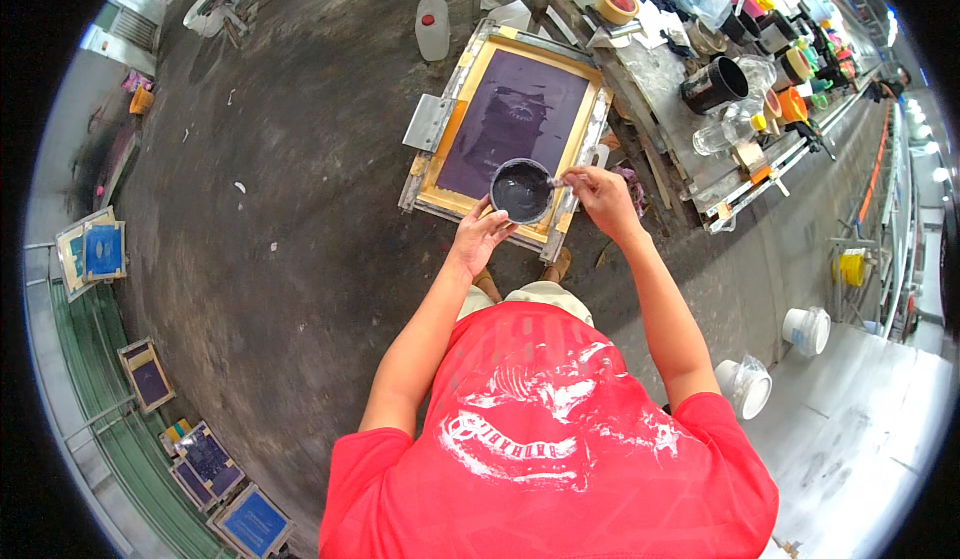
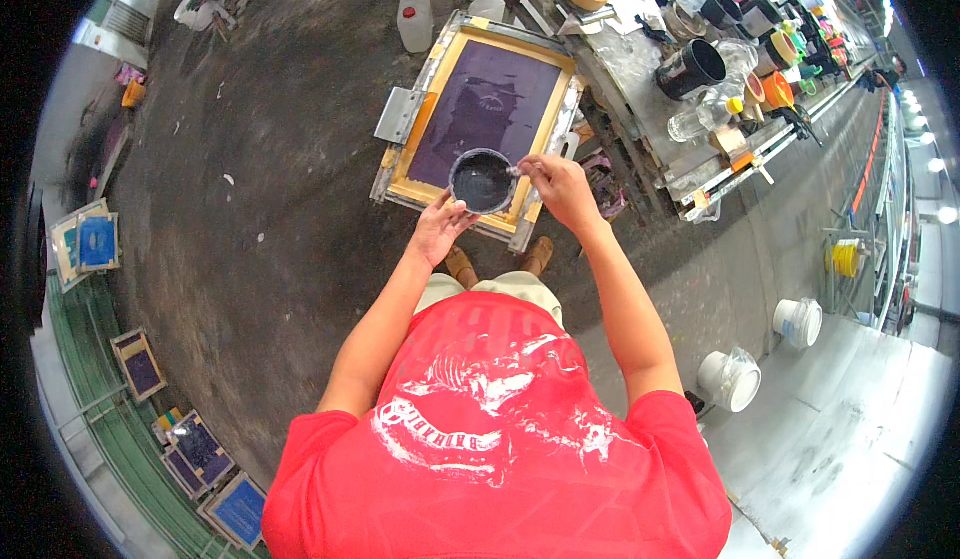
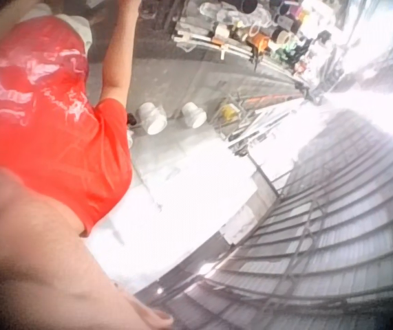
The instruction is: The person pours dark ink onto a screen-printing frame, stirs it, and then uses a squeegee to spread the ink evenly across the screen mesh. The person moves the frame to a conveyor and continues to pull the squeegee across the screen multiple times.
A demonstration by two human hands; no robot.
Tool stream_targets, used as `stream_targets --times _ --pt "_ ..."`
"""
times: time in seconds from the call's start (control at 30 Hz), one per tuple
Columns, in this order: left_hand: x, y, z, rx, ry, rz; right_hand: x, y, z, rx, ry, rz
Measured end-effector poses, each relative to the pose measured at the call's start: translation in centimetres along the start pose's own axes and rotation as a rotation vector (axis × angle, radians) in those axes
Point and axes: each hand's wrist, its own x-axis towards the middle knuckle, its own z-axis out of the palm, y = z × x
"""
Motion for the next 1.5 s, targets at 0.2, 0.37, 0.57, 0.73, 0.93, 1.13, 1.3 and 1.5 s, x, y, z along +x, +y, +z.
stream_targets --times 0.2,0.37,0.57,0.73,0.93,1.13,1.3,1.5 --pt "0.1 -0.2 0.4 0.059 -0.009 0.005 -0.9 -1.0 1.5 0.282 -0.064 0.182" --pt "-0.5 0.6 0.5 0.085 0.004 -0.019 0.3 -1.6 -0.2 0.032 -0.002 -0.063" --pt "-0.3 0.6 1.0 0.124 0.025 0.053 -0.3 3.0 0.5 0.358 -0.128 0.333" --pt "-0.1 0.5 1.1 0.181 0.016 0.032 -1.8 4.5 1.7 0.824 -0.095 0.531" --pt "-0.3 0.7 0.4 0.057 -0.021 0.011 -1.8 0.2 -1.9 0.675 0.131 0.271" --pt "0.6 0.4 -0.3 0.048 -0.047 -0.023 -1.4 -2.8 -1.3 -0.062 0.073 -0.145" --pt "1.0 1.4 0.3 0.093 -0.067 -0.072 -1.2 -2.0 0.4 -0.326 -0.313 -0.563" --pt "1.0 1.8 -0.6 0.116 -0.070 -0.059 0.4 -2.8 -4.2 -0.310 -0.284 -0.509"
